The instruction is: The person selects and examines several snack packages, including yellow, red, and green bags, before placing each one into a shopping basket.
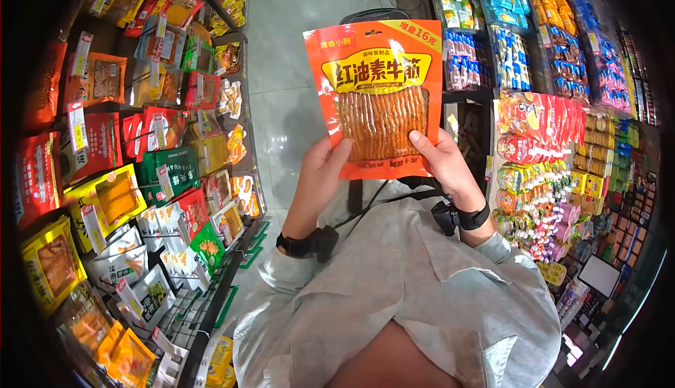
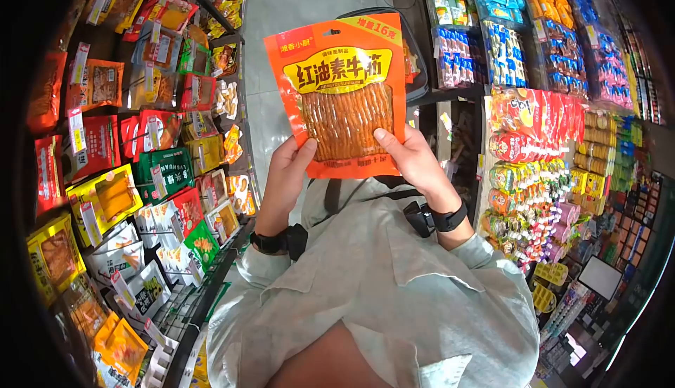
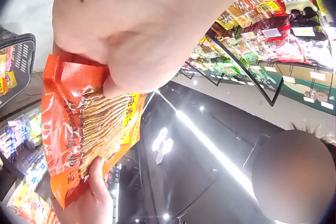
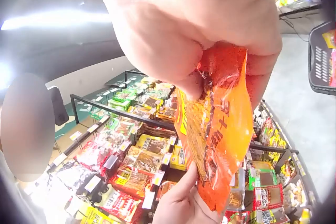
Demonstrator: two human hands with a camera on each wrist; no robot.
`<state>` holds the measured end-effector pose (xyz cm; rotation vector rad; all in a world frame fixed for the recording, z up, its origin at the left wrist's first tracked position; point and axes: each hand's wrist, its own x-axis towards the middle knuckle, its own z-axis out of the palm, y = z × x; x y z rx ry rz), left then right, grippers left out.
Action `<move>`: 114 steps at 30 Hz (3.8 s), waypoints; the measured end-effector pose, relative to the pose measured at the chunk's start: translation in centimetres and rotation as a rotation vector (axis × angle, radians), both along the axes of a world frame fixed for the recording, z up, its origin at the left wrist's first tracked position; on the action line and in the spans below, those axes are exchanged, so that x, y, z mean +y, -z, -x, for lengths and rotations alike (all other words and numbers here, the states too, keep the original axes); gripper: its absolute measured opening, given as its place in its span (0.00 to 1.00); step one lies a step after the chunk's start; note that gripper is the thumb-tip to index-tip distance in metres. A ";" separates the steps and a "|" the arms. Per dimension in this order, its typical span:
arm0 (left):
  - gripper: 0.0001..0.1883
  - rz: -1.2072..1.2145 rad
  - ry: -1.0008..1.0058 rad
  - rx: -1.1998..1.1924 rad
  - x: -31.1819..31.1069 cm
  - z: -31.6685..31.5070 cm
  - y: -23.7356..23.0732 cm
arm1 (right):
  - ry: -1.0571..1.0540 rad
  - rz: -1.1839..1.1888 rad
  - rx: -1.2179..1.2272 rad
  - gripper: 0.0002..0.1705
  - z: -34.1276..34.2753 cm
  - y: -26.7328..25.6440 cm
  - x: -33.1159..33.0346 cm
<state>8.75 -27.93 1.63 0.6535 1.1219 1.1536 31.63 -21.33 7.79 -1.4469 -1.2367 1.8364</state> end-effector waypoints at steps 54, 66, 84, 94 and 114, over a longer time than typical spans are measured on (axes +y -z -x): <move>0.36 0.007 -0.026 0.787 27.0 -17.9 -1.1 | 0.148 -0.114 0.120 0.33 -18.2 10.3 32.5; 0.18 0.054 -0.189 0.496 19.5 -11.4 0.3 | -0.185 -0.037 0.219 0.19 -7.9 8.8 32.3; 0.15 0.108 -0.705 0.483 -2.5 10.2 2.0 | -0.815 -0.037 0.181 0.11 20.9 6.0 17.6; 0.10 0.115 -0.927 0.415 -6.0 13.2 2.5 | -1.117 -0.188 0.177 0.10 32.8 2.5 17.0; 0.36 -0.195 -1.314 0.960 9.5 36.6 -22.7 | -1.080 -0.757 0.785 0.35 67.6 -11.9 30.1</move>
